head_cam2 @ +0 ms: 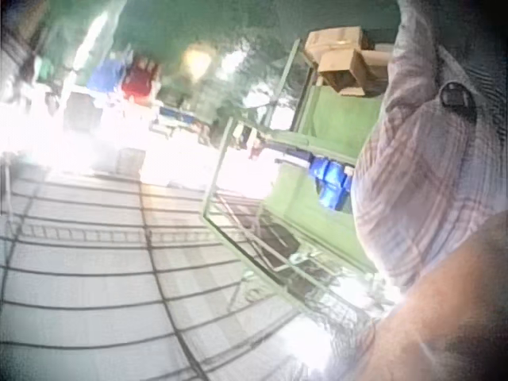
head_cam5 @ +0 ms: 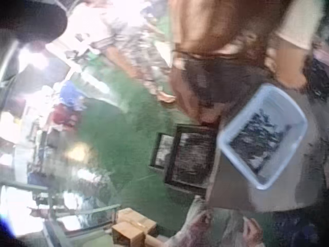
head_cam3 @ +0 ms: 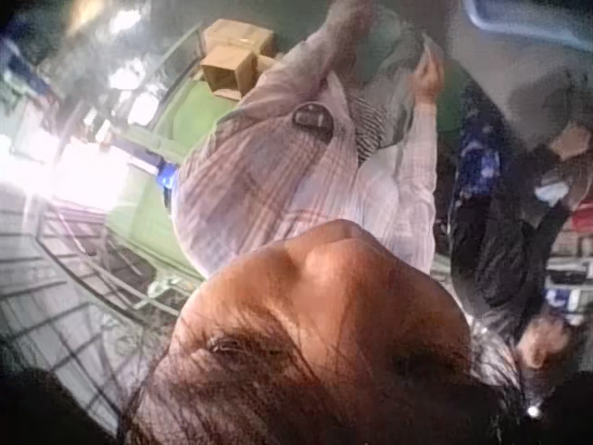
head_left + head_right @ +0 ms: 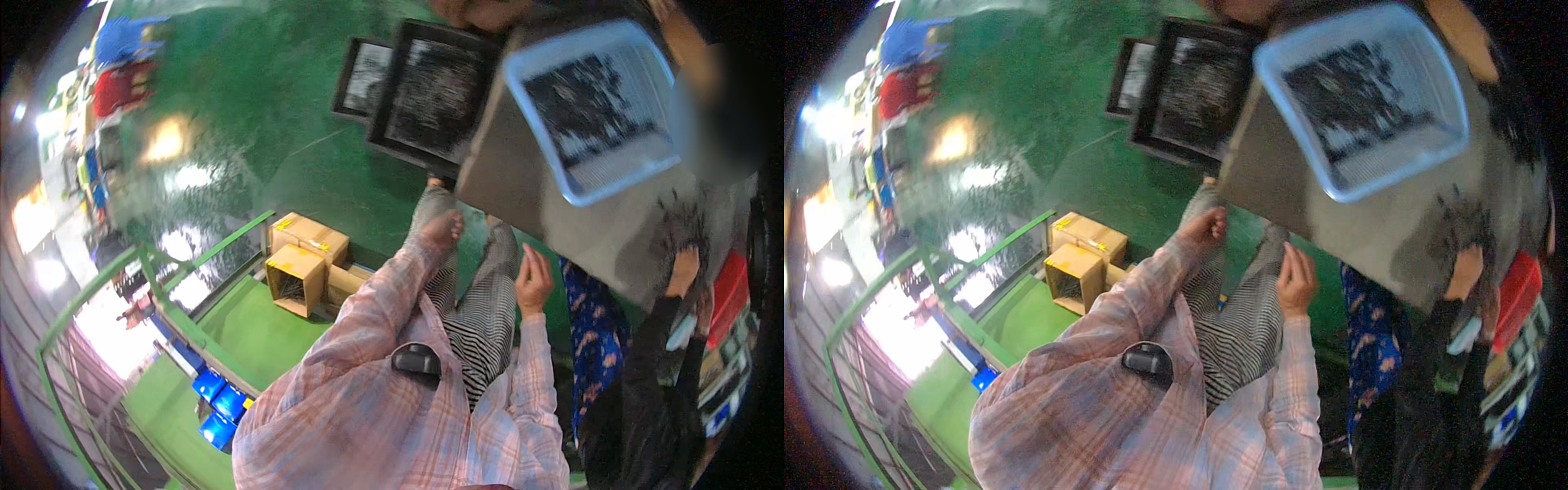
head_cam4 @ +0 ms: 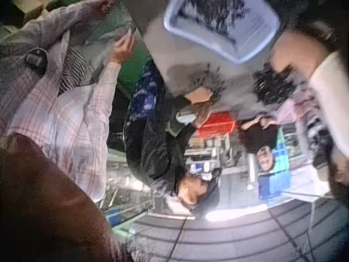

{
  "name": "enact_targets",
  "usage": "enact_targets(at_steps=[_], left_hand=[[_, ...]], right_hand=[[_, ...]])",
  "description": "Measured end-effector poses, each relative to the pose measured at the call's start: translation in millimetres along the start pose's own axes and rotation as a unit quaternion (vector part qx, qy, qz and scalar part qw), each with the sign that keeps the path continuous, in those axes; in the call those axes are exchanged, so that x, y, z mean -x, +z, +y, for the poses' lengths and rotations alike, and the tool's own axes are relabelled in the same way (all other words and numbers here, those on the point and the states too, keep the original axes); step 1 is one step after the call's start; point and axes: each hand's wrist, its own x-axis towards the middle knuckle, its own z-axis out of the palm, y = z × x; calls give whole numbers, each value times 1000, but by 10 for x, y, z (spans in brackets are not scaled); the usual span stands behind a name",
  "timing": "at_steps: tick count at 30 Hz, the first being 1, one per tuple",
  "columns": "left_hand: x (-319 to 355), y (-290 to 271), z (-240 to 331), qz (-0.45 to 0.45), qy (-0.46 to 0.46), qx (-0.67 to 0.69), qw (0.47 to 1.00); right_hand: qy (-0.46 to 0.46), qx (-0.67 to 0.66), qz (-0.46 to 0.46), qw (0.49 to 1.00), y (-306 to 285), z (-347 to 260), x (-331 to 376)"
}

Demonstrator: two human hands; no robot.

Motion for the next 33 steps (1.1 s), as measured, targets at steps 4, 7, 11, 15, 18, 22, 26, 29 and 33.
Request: enact_targets(at_steps=[4, 7, 11, 15, 18, 22, 26, 29, 33], left_hand=[[738, -188, 1442, -27, 292, 77, 953], [882, -466, 2470, 95, 445, 41, 889], [712, 408, 3079, 288, 361, -25, 886], [595, -20, 3757, 122, 297, -45, 946], [538, 833, 3028, 198, 316, -313, 874], [433, 1142, 1997, 229, 480, -629, 566], [639, 1970, 580, 39, 452, -710, 538], [493, 2122, -196, -80, 387, -740, 544], [338, 2716, -856, -55, 234, -737, 632]], right_hand=[[55, -44, 21, 997, 306, -536, -316], [69, -96, -17, 993, 594, -1070, -533], [0, -65, 17, 998, 591, -1143, -578], [49, -103, 61, 992, 222, -1217, -619], [155, -74, 188, 967, -190, -674, -488], [302, -63, 310, 899, -682, 41, -512], [291, -9, 250, 923, -924, 1002, -667], [244, 52, 289, 924, -1169, 1844, -1255], [387, 136, 333, 849, -1808, 3111, -2091]])
